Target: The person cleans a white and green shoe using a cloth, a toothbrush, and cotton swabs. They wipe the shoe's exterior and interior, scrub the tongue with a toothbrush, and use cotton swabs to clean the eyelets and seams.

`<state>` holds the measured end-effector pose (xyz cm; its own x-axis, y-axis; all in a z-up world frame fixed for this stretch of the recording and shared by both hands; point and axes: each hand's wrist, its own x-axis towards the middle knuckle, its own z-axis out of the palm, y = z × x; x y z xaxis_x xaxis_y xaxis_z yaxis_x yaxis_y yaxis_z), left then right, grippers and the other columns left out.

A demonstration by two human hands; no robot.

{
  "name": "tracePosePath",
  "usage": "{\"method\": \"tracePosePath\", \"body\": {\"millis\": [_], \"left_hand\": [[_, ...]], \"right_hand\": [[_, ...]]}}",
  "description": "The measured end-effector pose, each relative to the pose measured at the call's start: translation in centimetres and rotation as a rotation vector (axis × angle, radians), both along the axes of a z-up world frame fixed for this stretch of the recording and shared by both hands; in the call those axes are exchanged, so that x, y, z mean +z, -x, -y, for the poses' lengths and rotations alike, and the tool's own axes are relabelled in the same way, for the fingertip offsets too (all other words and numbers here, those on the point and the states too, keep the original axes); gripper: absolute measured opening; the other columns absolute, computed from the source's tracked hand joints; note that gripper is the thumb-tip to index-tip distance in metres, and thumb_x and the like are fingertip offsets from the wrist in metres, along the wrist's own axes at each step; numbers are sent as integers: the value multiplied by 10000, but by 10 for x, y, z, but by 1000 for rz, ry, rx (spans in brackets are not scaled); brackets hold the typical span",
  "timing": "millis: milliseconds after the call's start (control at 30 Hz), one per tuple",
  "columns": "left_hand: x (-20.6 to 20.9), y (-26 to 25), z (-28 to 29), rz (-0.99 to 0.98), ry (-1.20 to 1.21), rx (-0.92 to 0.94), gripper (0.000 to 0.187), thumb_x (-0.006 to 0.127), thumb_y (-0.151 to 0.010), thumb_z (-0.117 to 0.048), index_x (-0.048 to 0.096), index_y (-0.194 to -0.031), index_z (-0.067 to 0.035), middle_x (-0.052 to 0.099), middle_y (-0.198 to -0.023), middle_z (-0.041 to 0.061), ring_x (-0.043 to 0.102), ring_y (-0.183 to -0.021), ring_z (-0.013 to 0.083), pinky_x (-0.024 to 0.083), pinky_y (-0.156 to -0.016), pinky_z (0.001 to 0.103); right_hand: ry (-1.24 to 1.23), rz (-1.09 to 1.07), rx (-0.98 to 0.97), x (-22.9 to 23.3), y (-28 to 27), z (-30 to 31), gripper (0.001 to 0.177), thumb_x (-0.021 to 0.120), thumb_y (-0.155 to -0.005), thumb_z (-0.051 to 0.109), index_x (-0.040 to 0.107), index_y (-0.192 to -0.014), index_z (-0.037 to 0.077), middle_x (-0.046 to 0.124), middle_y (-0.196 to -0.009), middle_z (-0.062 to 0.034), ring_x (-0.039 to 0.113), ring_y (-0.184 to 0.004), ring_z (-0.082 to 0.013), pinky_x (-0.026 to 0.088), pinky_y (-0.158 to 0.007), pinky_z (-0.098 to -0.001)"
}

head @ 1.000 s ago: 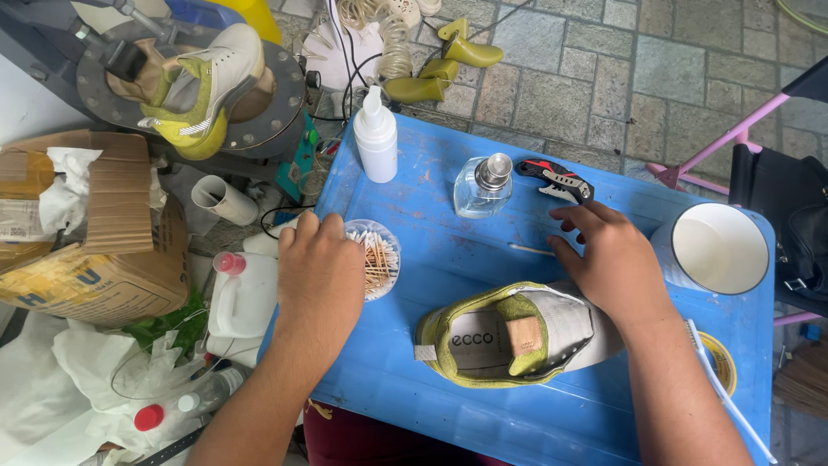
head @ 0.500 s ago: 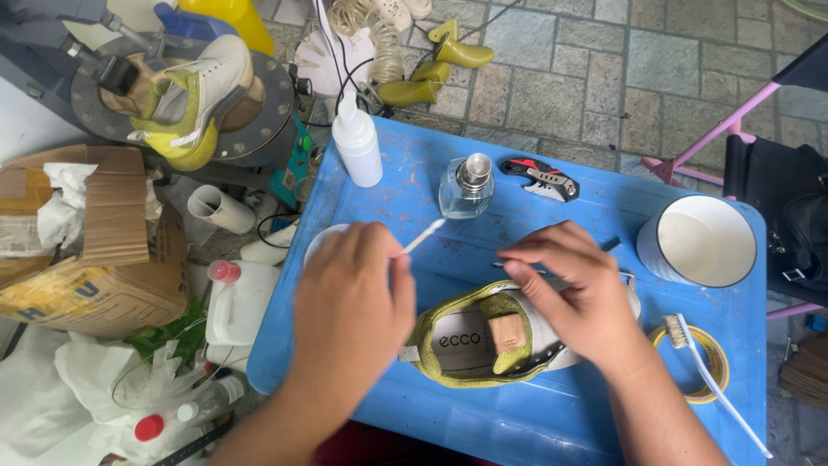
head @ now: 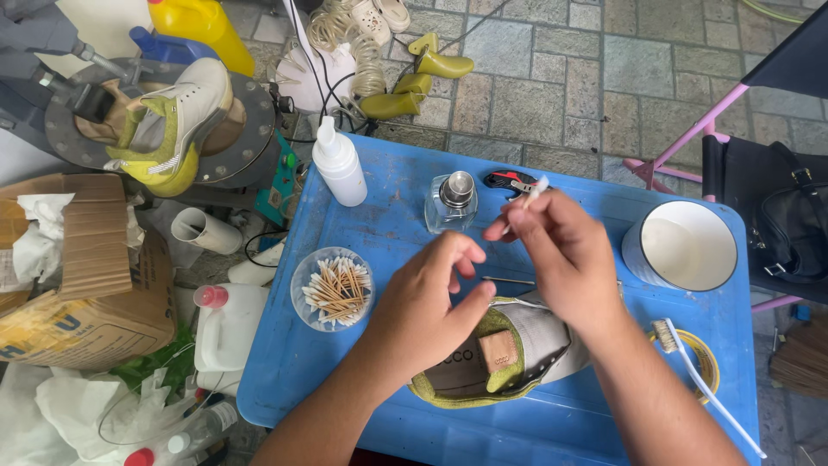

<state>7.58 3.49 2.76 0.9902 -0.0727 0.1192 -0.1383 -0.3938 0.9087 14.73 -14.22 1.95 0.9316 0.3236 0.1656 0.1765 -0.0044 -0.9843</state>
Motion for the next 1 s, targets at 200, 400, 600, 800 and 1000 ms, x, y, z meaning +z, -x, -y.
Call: {"method": "tracePosePath", "body": {"millis": [200, 400, 600, 800, 1000], "left_hand": [[-12, 3, -10, -66, -33, -193, 209, 737, -883, -230, 698, -999, -62, 758, -941, 88, 753, -859, 249, 577, -748, 369], [-21, -2, -8, 79, -123, -108, 171, 733, -893, -228, 763, -956, -71, 760, -872, 111, 736, -768, 314, 572, -682, 409], [-22, -3, -5, 232, -101, -98, 138, 745, -887, -204, 770, -961, -90, 765, -891, 96, 733, -776, 292, 575, -681, 387], [-14, -4, -7, 256, -75, -64, 114, 751, -896, -178, 686, -901, -84, 713, -775, 69, 706, -695, 211, 544, -619, 350], [-11, -2, -5, 168, -111, -79, 172, 765, -900, -235, 655, -856, -111, 671, -602, 19, 659, -507, 175, 483, -473, 330]], "right_hand": [[755, 695, -140, 23, -29, -11, 116, 756, -943, 129, 724, -960, 19, 707, -868, -159, 675, -835, -361, 535, -742, -436], [819, 703, -117, 28, -35, -22, 120, 778, -856, 96, 774, -962, 39, 708, -839, -141, 668, -796, -369, 537, -722, -459], [781, 711, -100, 25, -36, -22, 134, 766, -847, 74, 767, -976, 35, 714, -867, -150, 674, -817, -373, 544, -735, -455], [585, 393, -185, 22, -19, -3, 130, 686, -983, 116, 734, -1056, 19, 703, -846, -129, 674, -689, -181, 521, -643, -317], [302, 22, -84, -1, 14, 41, 226, 526, -1064, 119, 657, -1221, 22, 635, -806, -25, 559, -751, -61, 483, -694, -234]]}}
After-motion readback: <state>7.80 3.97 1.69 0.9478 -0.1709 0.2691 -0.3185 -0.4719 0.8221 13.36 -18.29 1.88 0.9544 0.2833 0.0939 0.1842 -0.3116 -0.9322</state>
